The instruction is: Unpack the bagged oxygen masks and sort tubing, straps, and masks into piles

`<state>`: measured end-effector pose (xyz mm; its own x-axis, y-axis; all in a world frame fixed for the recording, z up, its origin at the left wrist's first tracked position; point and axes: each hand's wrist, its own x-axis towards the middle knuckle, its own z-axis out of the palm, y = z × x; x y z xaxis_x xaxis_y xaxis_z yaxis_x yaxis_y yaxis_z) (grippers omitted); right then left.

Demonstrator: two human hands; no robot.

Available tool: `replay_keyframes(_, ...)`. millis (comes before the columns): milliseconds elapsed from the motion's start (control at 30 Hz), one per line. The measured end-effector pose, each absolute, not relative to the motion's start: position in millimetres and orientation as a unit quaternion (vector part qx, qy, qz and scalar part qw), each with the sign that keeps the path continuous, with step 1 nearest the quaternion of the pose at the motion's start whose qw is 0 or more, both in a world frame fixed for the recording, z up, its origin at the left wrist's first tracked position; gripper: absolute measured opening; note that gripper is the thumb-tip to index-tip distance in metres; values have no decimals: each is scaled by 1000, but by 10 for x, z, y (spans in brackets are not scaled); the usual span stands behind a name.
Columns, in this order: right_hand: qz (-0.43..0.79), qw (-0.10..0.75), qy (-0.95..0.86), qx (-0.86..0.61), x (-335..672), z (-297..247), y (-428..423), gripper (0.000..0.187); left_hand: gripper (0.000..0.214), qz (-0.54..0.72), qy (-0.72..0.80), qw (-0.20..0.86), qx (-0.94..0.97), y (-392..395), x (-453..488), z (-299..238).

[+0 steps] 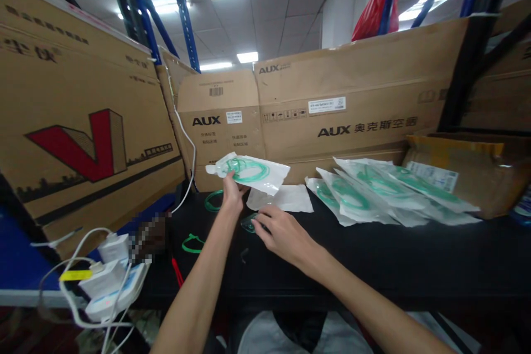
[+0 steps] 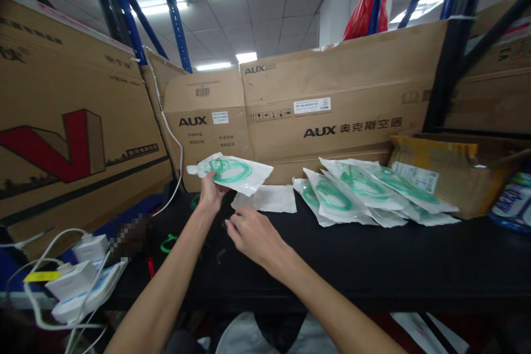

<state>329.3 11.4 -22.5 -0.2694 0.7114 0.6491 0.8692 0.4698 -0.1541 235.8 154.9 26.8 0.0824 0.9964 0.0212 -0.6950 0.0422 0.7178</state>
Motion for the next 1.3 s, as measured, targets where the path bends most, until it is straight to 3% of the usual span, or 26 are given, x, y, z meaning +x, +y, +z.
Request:
replay_keyframes(200,-5,332,-789,-516,3441,-540,595,31,24,684,273,602,310,1425,1954,258)
replay_keyframes(333,64,361,-776,-514,3328,-581,582,27,37,682,256,598,334,1289,1938,138)
replay_keyframes(433,105,417,-738,-520,3280,-579,430,32,40,684,249,594,344,1274,1969,94)
replay_keyframes(567,182,507,-654,-531,3403,-600,168,19,43,694,242,581,351,1304,2012,93)
replay_keyframes(733,295,609,-536,-504,3611,-560,14,36,44,700,226,567,371,1276,2129,96)
replay_keyframes(1067,347,708,-402,-465,3702,-421,-10,45,48,665,245,569,418,1219,2254,-30)
replay_keyframes(1300,328,720,-388,-473,3776,-446,9,29,41,659,237,563,438,1225,2292,-47)
